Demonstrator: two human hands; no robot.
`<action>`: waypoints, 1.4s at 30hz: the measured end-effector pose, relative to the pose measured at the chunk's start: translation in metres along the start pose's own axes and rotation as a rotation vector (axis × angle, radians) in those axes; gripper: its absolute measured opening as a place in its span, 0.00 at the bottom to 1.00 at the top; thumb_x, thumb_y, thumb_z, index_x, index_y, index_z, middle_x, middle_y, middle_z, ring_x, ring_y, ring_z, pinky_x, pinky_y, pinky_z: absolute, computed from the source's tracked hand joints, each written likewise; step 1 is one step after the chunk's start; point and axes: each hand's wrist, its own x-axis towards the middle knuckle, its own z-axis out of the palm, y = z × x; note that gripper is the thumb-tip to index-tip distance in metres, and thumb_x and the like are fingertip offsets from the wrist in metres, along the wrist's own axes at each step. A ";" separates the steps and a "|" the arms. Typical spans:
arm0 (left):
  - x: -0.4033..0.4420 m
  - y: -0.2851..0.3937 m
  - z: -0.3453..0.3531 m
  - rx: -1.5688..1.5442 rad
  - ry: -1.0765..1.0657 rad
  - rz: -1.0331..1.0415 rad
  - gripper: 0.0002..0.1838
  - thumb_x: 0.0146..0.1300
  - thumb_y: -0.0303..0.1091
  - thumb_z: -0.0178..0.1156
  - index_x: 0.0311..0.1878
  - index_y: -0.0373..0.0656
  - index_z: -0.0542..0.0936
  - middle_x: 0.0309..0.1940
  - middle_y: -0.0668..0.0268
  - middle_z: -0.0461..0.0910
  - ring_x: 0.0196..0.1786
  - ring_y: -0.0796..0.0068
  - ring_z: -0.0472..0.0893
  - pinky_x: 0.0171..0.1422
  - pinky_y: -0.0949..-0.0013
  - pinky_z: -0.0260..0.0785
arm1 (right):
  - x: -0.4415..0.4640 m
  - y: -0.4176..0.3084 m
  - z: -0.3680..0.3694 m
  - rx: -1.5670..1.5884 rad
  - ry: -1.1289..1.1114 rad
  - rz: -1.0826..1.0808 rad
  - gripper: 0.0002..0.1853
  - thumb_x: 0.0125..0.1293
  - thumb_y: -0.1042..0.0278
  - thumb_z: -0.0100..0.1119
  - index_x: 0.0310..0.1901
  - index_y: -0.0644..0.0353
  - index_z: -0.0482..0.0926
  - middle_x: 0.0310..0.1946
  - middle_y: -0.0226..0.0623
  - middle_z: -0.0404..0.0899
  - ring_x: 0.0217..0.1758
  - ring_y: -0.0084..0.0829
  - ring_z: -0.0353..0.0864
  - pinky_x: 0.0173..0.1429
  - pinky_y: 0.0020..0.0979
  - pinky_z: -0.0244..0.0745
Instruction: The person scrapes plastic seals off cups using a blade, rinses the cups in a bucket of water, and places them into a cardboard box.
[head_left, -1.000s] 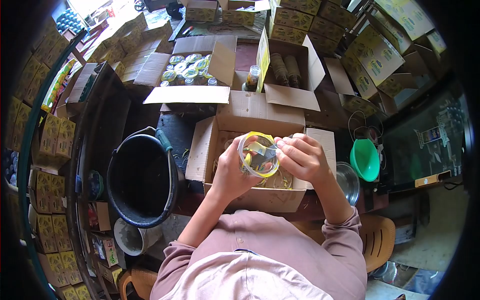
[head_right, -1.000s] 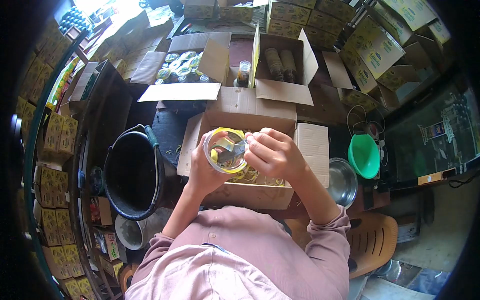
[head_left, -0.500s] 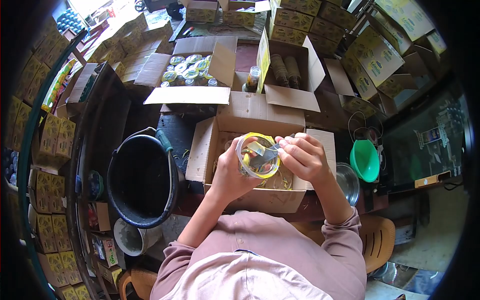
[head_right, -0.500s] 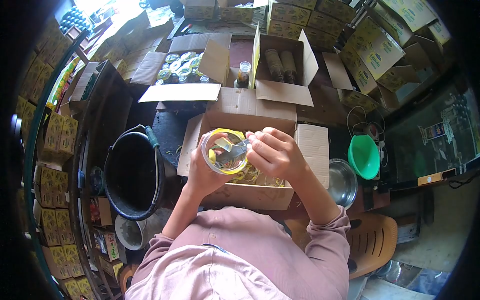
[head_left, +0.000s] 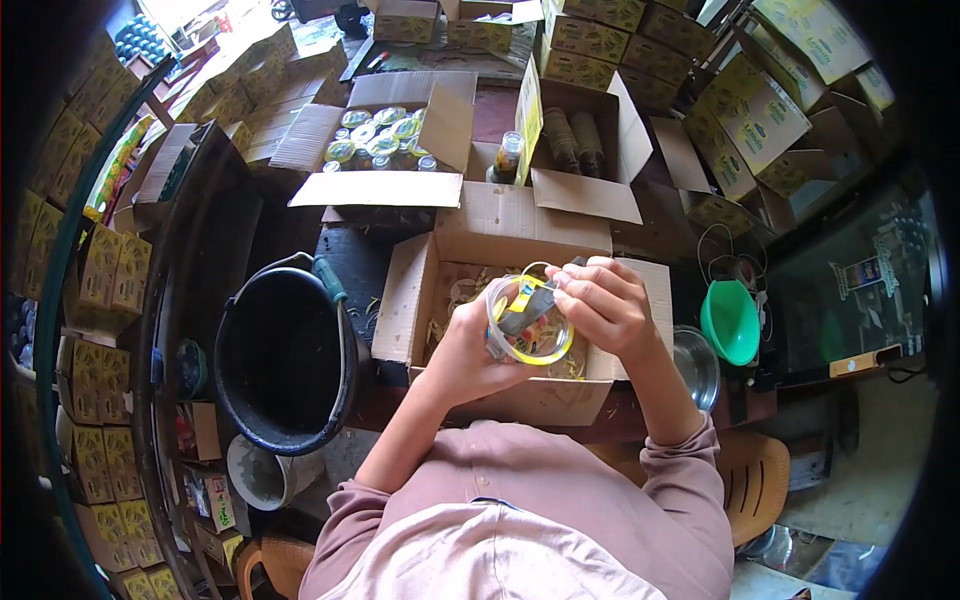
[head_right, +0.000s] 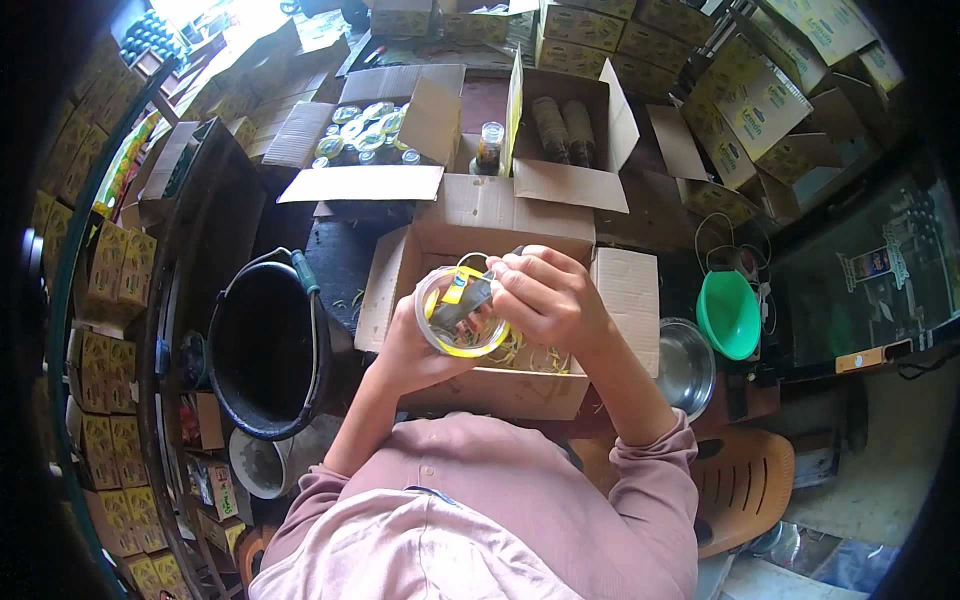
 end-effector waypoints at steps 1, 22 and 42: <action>0.001 -0.001 -0.001 -0.005 -0.001 0.015 0.32 0.36 0.31 0.69 0.48 0.35 0.69 0.39 0.58 0.75 0.41 0.67 0.77 0.49 0.70 0.68 | 0.000 0.000 -0.001 -0.002 -0.004 -0.006 0.07 0.43 0.77 0.63 0.21 0.62 0.73 0.28 0.36 0.80 0.32 0.29 0.79 0.35 0.28 0.73; 0.000 0.001 -0.008 -0.178 -0.091 0.002 0.29 0.36 0.31 0.66 0.47 0.35 0.71 0.39 0.62 0.73 0.42 0.74 0.73 0.52 0.72 0.64 | -0.007 -0.005 0.004 0.024 0.016 0.020 0.07 0.43 0.75 0.62 0.20 0.61 0.71 0.27 0.35 0.79 0.32 0.27 0.80 0.40 0.29 0.76; -0.006 0.002 -0.012 -0.705 -0.518 -0.262 0.23 0.40 0.32 0.67 0.42 0.39 0.73 0.38 0.67 0.72 0.40 0.79 0.70 0.47 0.74 0.64 | -0.005 -0.007 0.008 0.089 0.095 -0.017 0.09 0.40 0.74 0.64 0.18 0.61 0.70 0.28 0.35 0.80 0.33 0.27 0.80 0.39 0.27 0.75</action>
